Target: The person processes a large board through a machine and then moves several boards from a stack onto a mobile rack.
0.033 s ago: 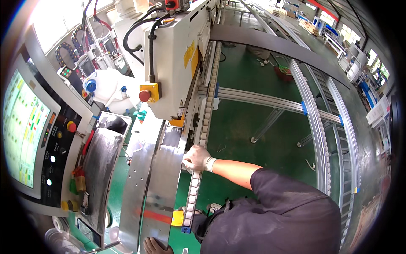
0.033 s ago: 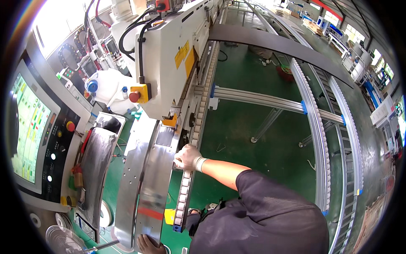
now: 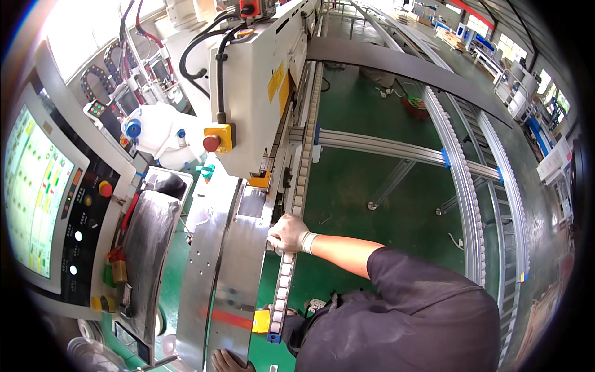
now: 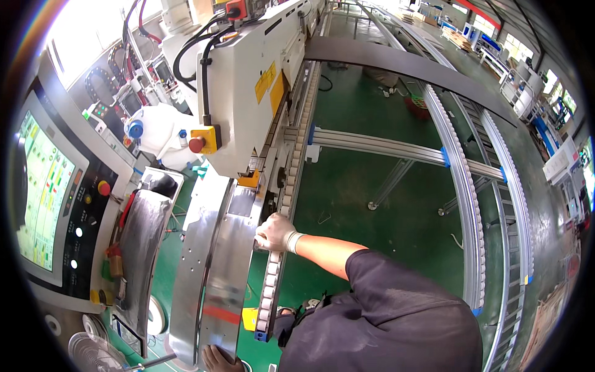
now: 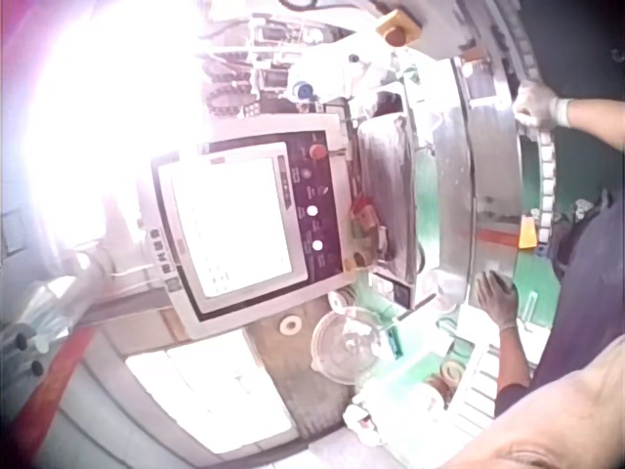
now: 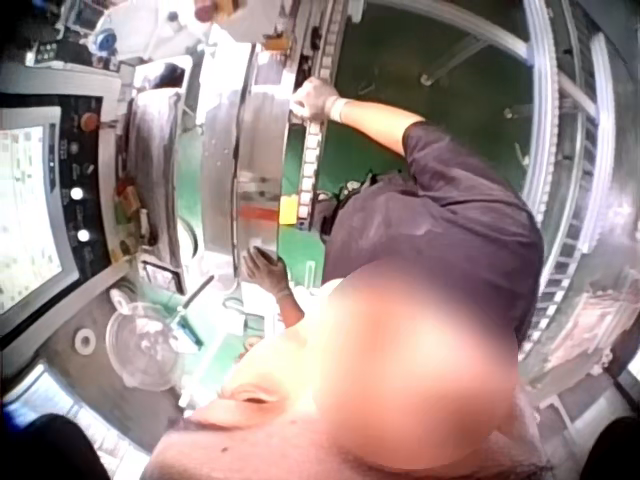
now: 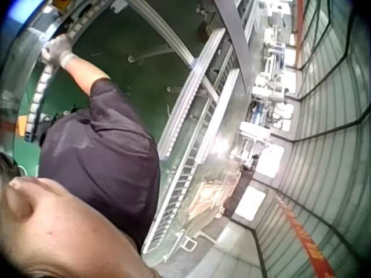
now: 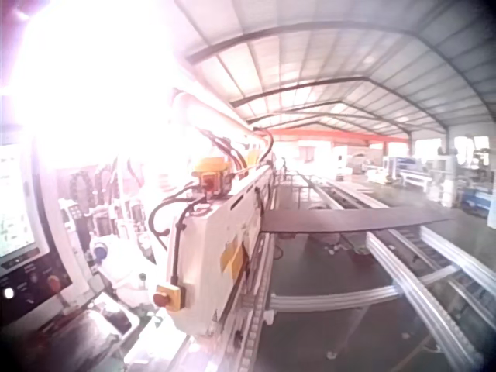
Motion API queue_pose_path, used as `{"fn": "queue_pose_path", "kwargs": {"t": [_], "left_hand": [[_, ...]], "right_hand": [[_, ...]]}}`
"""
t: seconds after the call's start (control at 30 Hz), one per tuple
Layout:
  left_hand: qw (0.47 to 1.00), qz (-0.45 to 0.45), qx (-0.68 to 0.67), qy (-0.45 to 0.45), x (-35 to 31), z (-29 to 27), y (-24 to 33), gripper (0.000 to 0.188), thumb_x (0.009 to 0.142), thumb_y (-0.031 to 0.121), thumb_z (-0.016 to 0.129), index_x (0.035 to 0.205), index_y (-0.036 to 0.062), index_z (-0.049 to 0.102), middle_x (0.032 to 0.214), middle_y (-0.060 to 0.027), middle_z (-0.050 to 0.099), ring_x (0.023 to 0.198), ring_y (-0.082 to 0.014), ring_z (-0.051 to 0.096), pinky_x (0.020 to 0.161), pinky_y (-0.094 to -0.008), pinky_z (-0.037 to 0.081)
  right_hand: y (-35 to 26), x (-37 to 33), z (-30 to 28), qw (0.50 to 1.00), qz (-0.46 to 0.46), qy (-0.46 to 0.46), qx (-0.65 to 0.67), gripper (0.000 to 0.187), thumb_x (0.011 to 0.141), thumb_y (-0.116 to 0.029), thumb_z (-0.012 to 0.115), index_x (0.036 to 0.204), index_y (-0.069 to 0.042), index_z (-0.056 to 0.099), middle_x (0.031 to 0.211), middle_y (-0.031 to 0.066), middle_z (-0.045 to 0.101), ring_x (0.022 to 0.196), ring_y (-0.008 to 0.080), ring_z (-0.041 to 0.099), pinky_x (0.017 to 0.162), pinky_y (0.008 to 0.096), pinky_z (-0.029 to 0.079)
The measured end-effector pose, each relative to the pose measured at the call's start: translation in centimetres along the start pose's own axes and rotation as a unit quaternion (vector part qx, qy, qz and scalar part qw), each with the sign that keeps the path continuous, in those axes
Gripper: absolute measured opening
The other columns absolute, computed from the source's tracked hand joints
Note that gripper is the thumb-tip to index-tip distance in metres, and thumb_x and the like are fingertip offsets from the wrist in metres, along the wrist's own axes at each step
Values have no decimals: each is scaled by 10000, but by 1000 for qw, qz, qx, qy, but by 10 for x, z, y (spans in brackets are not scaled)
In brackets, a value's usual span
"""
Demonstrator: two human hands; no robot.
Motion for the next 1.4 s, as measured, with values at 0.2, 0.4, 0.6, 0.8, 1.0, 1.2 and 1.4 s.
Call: {"fn": "queue_pose_path", "kwargs": {"t": [0.2, 0.4, 0.6, 0.8, 1.0, 1.2, 1.4], "left_hand": [[1000, 2, -3, -1, -2, 2, -3, 730, 771, 308, 756, 1415, 71, 509, 1440, -221, 500, 1347, -414, 456, 1102, -558, 376], [1000, -7, -13, -18, 0, -6, 5, 716, 785, 344, 755, 1403, 66, 523, 1435, -188, 518, 1356, -395, 457, 1101, -552, 377], [1000, -13, 4, -6, -7, -7, -9, 697, 780, 363, 748, 1377, 66, 546, 1382, -191, 551, 1342, -399, 471, 1093, -561, 384], [999, -39, -7, -3, 1, 1, -6, 658, 689, 254, 699, 1284, 37, 523, 1369, -180, 522, 1336, -403, 443, 1154, -540, 300], [998, 7, -21, 61, 3, 2, 5, 606, 723, 242, 685, 1257, -3, 535, 1340, -218, 547, 1294, -446, 476, 1114, -554, 348], [999, 14, -12, 32, 4, -14, 6, 715, 727, 271, 780, 1357, 36, 539, 1367, -215, 554, 1300, -429, 493, 1073, -558, 417], [999, 12, -13, 35, 0, -20, 3, 697, 728, 262, 763, 1349, 34, 543, 1360, -216, 560, 1284, -429, 504, 1069, -552, 422]], "right_hand": [[0, -2, -4, 998, -28, 47, 11, 284, 861, -364, 597, 693, -141, 646, 641, 124, 636, 662, 344, 634, 737, 458, 476], [0, -1, -6, 1000, -9, 5, 22, 218, 851, -324, 611, 698, -176, 658, 672, 72, 633, 732, 302, 627, 799, 437, 466], [-6, 0, -8, 999, -28, 35, 20, 262, 864, -330, 573, 680, -167, 662, 694, 60, 667, 761, 289, 651, 801, 433, 471], [-14, 4, -13, 1000, -19, 5, 5, 288, 883, -340, 559, 738, -138, 703, 744, 107, 697, 773, 317, 665, 816, 444, 480], [0, -4, -14, 999, -17, 39, 18, 252, 851, -323, 580, 648, -191, 650, 674, 34, 668, 720, 269, 662, 762, 417, 472], [-4, 1, -1, 1000, -24, 18, -8, 283, 866, -374, 567, 707, -160, 665, 650, 106, 643, 685, 336, 646, 754, 461, 485], [-6, -1, -6, 1000, -18, 18, -2, 284, 865, -356, 572, 700, -141, 654, 660, 118, 649, 690, 342, 644, 757, 466, 486]]}}
Point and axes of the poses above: each hand's wrist, its own x-axis towards the middle knuckle, its own z-axis out of the palm, y = z × x, the point moved 8 cm from there along x, towards the middle knuckle
